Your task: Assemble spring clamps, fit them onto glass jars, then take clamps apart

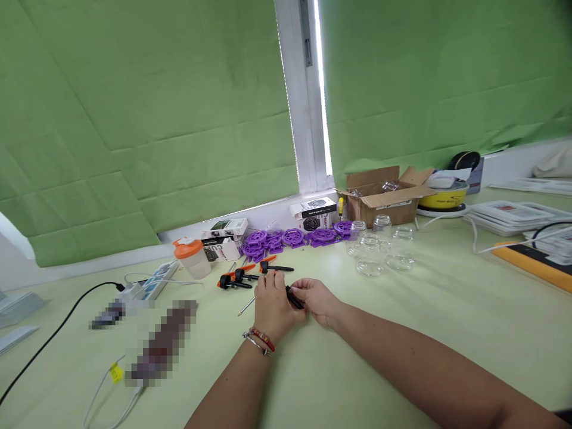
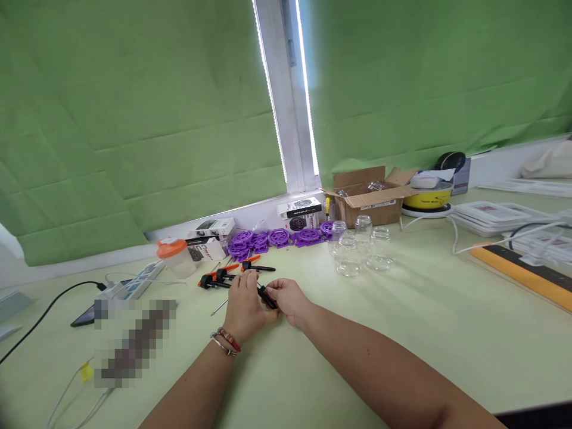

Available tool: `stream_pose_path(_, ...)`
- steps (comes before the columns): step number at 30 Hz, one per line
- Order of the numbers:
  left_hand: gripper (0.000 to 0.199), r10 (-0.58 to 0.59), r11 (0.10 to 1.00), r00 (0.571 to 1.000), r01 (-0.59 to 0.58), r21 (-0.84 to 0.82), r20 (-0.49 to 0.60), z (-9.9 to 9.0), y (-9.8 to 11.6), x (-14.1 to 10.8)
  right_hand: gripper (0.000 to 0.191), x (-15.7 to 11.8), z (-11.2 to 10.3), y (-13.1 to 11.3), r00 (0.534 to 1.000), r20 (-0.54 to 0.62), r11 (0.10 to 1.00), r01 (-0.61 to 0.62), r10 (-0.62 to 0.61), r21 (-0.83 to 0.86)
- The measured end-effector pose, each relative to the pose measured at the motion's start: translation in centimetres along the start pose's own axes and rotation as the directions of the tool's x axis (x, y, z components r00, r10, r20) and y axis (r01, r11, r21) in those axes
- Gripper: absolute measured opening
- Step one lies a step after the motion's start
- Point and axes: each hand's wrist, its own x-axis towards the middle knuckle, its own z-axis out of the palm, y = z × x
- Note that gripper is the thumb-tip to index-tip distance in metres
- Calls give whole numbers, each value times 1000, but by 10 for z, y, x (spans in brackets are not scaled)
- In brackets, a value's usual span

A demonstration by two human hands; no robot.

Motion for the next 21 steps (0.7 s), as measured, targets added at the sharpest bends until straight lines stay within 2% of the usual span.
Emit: stream_pose_path(21, 68, -13, 1000, 1000, 13, 13, 25, -1, 1, 0, 14, 6, -4, 5, 999, 6, 999, -32, 32, 4)
